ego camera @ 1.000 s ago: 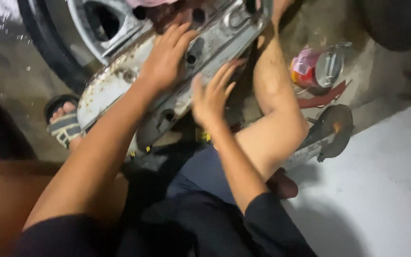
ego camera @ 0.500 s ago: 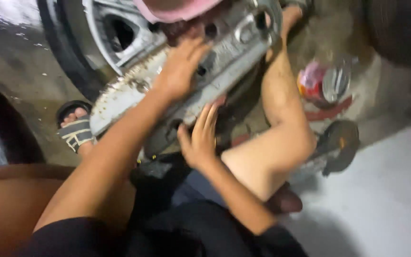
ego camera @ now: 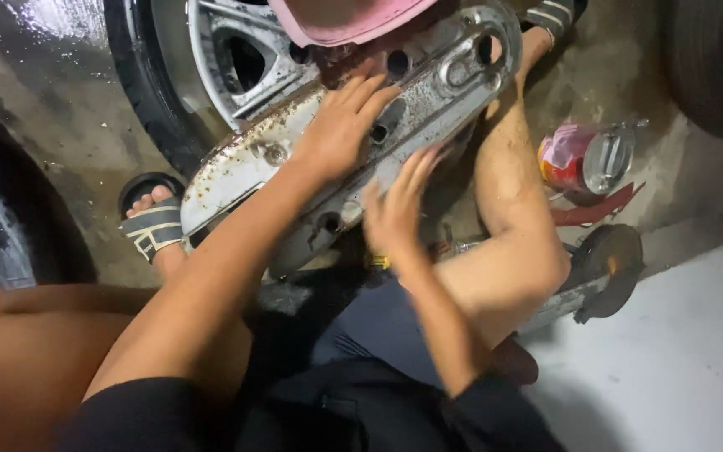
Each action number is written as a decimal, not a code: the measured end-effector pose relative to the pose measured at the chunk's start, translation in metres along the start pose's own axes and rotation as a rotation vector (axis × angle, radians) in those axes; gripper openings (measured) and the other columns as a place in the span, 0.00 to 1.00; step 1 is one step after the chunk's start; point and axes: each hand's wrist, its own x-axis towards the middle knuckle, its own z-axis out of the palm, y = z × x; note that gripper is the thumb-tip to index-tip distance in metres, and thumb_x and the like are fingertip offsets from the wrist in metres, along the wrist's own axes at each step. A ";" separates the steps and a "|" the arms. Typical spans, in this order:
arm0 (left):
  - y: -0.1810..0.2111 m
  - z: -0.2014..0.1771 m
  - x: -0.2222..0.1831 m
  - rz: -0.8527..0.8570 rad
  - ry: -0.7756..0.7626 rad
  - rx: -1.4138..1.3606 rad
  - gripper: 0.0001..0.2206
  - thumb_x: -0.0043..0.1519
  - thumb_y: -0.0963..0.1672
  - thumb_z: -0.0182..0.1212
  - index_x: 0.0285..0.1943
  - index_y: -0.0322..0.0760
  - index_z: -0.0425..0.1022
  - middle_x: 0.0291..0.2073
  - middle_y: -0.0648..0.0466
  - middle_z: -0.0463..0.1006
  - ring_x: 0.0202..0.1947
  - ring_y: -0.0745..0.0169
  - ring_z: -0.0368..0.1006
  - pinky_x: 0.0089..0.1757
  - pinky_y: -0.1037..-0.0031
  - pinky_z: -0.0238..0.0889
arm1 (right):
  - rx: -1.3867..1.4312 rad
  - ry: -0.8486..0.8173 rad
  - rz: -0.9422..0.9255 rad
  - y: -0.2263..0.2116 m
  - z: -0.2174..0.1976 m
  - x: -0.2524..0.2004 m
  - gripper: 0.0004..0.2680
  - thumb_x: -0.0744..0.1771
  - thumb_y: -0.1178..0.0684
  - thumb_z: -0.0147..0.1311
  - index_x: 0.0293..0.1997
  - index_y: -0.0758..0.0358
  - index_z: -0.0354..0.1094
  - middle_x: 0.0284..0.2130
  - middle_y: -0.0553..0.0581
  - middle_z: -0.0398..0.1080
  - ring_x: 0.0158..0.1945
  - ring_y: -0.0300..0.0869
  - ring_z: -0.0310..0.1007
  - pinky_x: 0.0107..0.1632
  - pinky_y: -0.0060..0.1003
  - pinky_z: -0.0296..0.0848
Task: The person scrubs a large, dirty metal part with a small abrasive pad while sitting on the floor. They repeatedly dip the pad into a pink bucket of water to wet it and continue scrubbing the surface of the metal object.
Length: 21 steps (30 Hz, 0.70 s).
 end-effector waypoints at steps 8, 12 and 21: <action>-0.004 0.000 0.000 0.047 0.040 -0.004 0.35 0.55 0.35 0.46 0.77 0.40 0.57 0.74 0.39 0.58 0.72 0.29 0.51 0.62 0.44 0.49 | -0.012 0.036 0.125 0.012 -0.005 0.030 0.32 0.73 0.41 0.38 0.76 0.78 0.22 0.75 0.77 0.17 0.81 0.64 0.19 0.81 0.51 0.29; 0.006 -0.010 -0.002 -0.029 -0.043 -0.032 0.38 0.53 0.29 0.42 0.78 0.42 0.54 0.76 0.39 0.54 0.74 0.30 0.47 0.65 0.40 0.44 | 0.004 -0.032 -0.039 -0.003 -0.004 -0.007 0.33 0.73 0.39 0.34 0.75 0.84 0.22 0.74 0.81 0.13 0.81 0.70 0.18 0.80 0.57 0.32; 0.000 -0.004 0.002 0.009 -0.001 0.009 0.41 0.50 0.29 0.48 0.78 0.40 0.55 0.75 0.37 0.56 0.74 0.30 0.49 0.65 0.41 0.46 | 0.075 -0.049 -0.052 -0.025 -0.017 -0.009 0.33 0.73 0.38 0.32 0.75 0.81 0.18 0.73 0.82 0.11 0.81 0.69 0.13 0.81 0.56 0.25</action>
